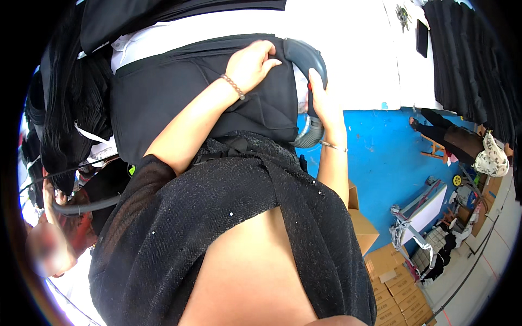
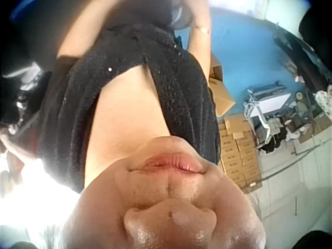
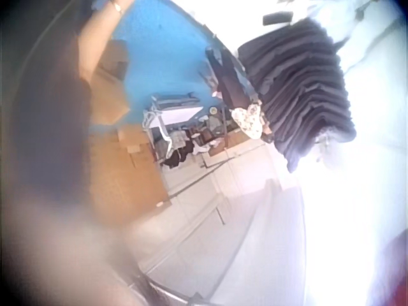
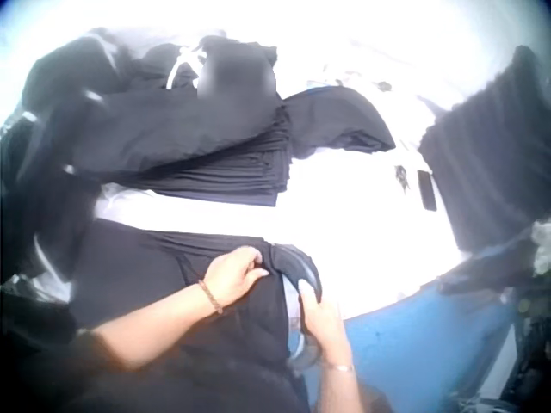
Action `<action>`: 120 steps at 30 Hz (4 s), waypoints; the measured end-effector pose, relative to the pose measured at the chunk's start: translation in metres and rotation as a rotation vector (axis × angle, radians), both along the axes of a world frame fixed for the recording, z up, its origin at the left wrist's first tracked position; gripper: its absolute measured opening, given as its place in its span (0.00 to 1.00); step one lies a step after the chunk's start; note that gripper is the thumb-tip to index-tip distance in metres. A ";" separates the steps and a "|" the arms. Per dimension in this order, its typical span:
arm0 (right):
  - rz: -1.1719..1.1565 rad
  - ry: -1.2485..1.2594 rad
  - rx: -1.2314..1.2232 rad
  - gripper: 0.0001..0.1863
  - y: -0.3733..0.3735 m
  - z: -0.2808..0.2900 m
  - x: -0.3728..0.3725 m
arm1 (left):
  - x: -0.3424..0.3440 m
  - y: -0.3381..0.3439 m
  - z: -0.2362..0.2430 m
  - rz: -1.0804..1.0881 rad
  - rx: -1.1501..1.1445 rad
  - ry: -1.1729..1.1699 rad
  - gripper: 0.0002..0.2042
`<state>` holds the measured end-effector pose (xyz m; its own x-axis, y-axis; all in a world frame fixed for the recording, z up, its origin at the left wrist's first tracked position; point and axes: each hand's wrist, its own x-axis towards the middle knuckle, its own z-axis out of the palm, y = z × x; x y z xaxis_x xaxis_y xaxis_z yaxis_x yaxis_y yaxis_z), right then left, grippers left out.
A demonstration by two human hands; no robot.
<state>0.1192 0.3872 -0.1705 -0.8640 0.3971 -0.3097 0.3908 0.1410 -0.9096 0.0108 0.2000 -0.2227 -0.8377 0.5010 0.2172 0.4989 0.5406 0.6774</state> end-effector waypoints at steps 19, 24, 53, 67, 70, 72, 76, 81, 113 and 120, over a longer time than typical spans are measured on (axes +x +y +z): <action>0.115 -0.112 -0.255 0.25 0.034 -0.020 0.010 | -0.005 0.001 0.005 0.126 0.066 -0.073 0.09; 0.175 -0.136 -0.237 0.23 0.040 -0.011 0.022 | 0.008 -0.015 -0.005 0.186 0.068 -0.186 0.08; 0.115 0.014 0.208 0.23 0.003 0.007 -0.002 | -0.019 -0.021 0.003 -0.056 -0.146 0.291 0.12; 0.259 -0.178 -0.081 0.22 0.028 0.005 0.011 | -0.002 -0.042 0.017 0.023 -0.235 -0.342 0.17; 0.136 -0.034 0.170 0.23 0.005 -0.009 -0.015 | -0.002 -0.031 0.012 0.084 -0.114 -0.344 0.18; 0.193 -0.055 0.136 0.24 0.003 0.009 -0.009 | -0.003 -0.030 0.006 0.159 -0.012 -0.365 0.15; 0.317 -0.200 0.204 0.23 0.009 0.029 0.008 | -0.002 -0.046 -0.005 -0.046 0.110 -0.463 0.11; 0.184 -0.137 0.310 0.30 -0.001 0.005 -0.007 | -0.022 -0.060 0.047 -0.593 -0.056 -1.124 0.12; 0.219 -0.056 0.138 0.24 0.013 0.000 -0.021 | -0.018 -0.019 -0.009 -0.067 -0.126 0.464 0.11; 0.270 -0.209 -0.038 0.25 0.031 0.003 0.009 | 0.000 -0.028 -0.011 -0.037 -0.004 0.145 0.12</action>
